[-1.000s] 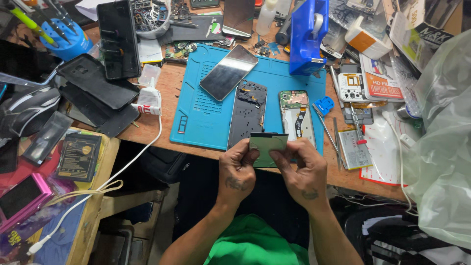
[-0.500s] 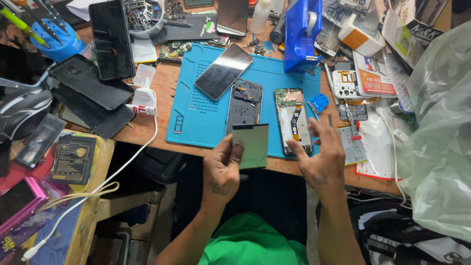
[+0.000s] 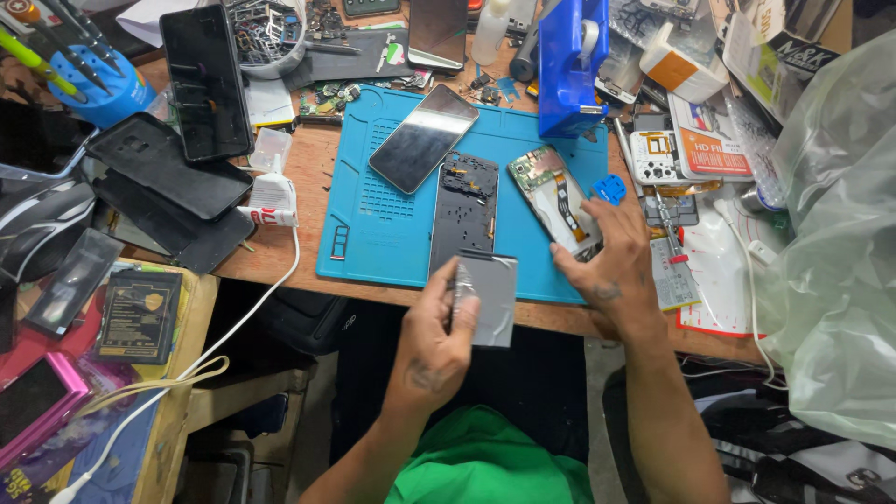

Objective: The person removes the back cover of a smartphone, disconnects the battery, and extracts the old battery. They then apply adhesive to a new battery, peel off the protective film, and prepare it for installation. The person handles the phone, battery, and tools throughout the process.

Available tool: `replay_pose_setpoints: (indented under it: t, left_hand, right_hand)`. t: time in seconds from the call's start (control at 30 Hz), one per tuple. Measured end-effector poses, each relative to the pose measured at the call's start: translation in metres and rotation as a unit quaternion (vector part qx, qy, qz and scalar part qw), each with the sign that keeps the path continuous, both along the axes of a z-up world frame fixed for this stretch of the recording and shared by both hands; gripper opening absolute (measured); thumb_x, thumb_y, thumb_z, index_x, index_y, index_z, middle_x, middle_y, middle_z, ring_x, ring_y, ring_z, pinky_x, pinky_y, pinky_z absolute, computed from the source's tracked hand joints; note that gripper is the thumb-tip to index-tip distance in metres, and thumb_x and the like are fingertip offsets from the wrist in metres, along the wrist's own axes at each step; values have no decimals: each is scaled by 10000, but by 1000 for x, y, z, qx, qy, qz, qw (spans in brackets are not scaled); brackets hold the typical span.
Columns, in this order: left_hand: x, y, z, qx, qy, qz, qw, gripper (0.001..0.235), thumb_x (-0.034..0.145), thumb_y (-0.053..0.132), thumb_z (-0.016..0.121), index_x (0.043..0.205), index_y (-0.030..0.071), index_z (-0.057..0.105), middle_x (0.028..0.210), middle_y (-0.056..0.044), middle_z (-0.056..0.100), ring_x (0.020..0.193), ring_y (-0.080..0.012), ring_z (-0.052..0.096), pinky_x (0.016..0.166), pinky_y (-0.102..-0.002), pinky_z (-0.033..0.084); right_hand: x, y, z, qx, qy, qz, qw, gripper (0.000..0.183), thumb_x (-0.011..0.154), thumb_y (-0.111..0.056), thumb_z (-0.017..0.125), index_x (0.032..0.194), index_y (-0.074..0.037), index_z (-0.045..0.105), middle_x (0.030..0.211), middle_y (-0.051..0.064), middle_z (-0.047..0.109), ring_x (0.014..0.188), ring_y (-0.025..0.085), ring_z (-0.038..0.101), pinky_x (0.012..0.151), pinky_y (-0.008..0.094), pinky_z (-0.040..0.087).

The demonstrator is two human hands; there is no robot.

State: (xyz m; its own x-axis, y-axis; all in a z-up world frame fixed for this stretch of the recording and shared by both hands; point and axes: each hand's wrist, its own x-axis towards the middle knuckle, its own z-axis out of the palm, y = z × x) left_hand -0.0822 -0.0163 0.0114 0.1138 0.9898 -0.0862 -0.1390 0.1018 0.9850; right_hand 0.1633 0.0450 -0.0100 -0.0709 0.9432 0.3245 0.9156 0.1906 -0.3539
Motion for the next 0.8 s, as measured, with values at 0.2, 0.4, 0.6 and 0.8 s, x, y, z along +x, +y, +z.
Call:
replay_pose_setpoints:
  t: [0.2,0.4,0.6,0.8]
  left_hand:
    - [36,19,5,-18,127,-73,989,393,956,111,481,1321,-32,519,978,-264,734,888,-357,764,813,-415,565]
    - [61,40,-13,127,225,-49,965,406,984,92,515,1355,-72,501,1125,-348,656,1052,-498,642,955,-528,473]
    - [71,28,-18,224,301,-29,927,684,855,154,771,1402,-82,435,1165,-272,533,1029,-439,565,901,-487,477]
    - [79,28,-12,241,376,-57,893,796,766,147,805,1411,-97,408,1225,-263,468,1111,-414,496,967,-491,438]
  right_hand:
    - [10,4,10,13,-4,22,1000,616,757,-223,886,1283,13,669,1327,232,656,1259,381,577,1084,497,387]
    - [44,-38,33,25,131,-108,985,280,955,-55,736,1233,-24,725,1104,152,718,946,231,711,857,356,563]
    - [58,-61,24,-17,80,-110,991,227,919,-83,757,1134,-13,733,998,136,707,822,252,672,746,378,537]
    - [55,-61,13,-18,55,-97,994,228,894,-106,773,1103,-24,732,955,122,691,836,260,652,779,395,530]
